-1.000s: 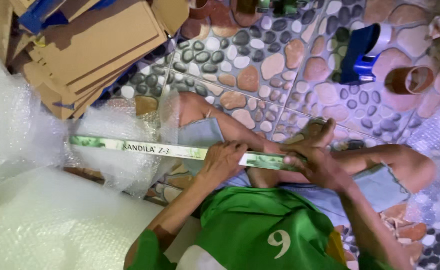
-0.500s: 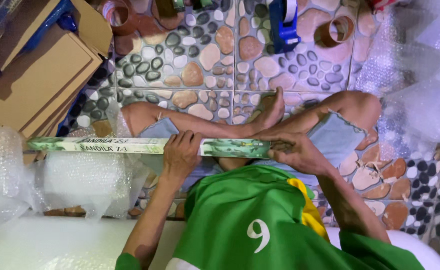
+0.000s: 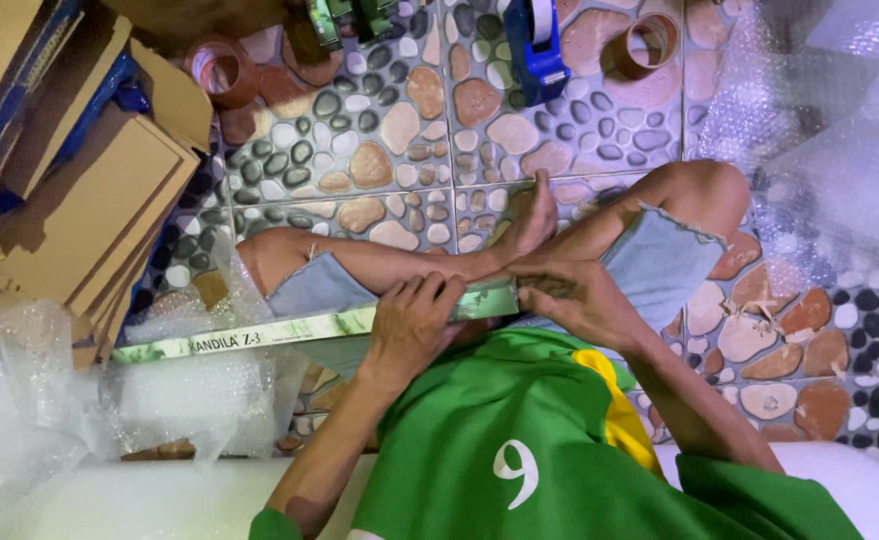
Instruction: The person sits on the floor and repeatedly packs LED light strips into long cardboard boxes labeled 'KANDILA Z-3'. They use tape to seal the boxes and place them into a larger shipping carton. The person also handles bubble wrap and other packaging materials.
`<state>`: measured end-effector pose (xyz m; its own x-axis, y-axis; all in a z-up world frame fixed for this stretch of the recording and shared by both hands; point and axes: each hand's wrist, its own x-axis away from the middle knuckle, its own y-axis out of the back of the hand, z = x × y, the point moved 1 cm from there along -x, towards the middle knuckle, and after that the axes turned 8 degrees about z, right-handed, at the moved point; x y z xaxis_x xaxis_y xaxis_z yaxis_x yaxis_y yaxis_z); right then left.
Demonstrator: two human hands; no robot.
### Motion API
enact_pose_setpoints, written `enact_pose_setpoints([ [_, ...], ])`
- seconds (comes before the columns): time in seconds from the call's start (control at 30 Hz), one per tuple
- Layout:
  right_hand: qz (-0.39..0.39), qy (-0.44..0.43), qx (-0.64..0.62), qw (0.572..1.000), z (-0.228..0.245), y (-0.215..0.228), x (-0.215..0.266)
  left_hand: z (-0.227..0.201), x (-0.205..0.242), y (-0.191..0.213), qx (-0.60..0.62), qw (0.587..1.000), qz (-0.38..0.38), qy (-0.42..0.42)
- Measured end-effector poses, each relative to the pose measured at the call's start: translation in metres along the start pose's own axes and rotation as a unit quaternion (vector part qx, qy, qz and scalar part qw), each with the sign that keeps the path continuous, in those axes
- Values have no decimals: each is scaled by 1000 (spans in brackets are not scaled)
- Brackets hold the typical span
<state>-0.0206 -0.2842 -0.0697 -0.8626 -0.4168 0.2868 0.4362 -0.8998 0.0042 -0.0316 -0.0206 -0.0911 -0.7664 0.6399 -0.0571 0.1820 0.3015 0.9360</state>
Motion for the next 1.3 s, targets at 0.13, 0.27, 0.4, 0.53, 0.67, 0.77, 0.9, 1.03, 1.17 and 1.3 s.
enact_pose_setpoints([
  [0.13,67,-32,-53,996,15,-2,-9,2,5,-13,-39,997,-60,1],
  [0.27,130,-72,-88,985,14,3,-22,1,6,-18,-56,991,-119,-6],
  [0.4,161,-49,47,985,41,-2,-24,-13,-3,12,-78,989,-128,0],
  [0.53,130,-72,120,982,16,-4,-31,-9,-4,27,-76,985,-154,-16],
  [0.67,39,150,-46,987,-19,-26,-32,-6,3,39,-41,983,-179,-18],
  [0.77,-186,324,227,900,3,-50,-13,-1,5,44,-41,983,-180,-6],
  [0.9,-168,361,185,898,24,-66,0,5,11,49,-25,982,-189,-10],
  [1.03,-109,404,95,903,39,-64,4,-3,10,71,4,986,-166,-5],
  [1.17,-1,382,111,918,72,-30,-11,6,22,48,7,988,-152,-17],
  [1.3,74,382,111,914,84,-20,-26,7,36,44,1,990,-142,-8],
])
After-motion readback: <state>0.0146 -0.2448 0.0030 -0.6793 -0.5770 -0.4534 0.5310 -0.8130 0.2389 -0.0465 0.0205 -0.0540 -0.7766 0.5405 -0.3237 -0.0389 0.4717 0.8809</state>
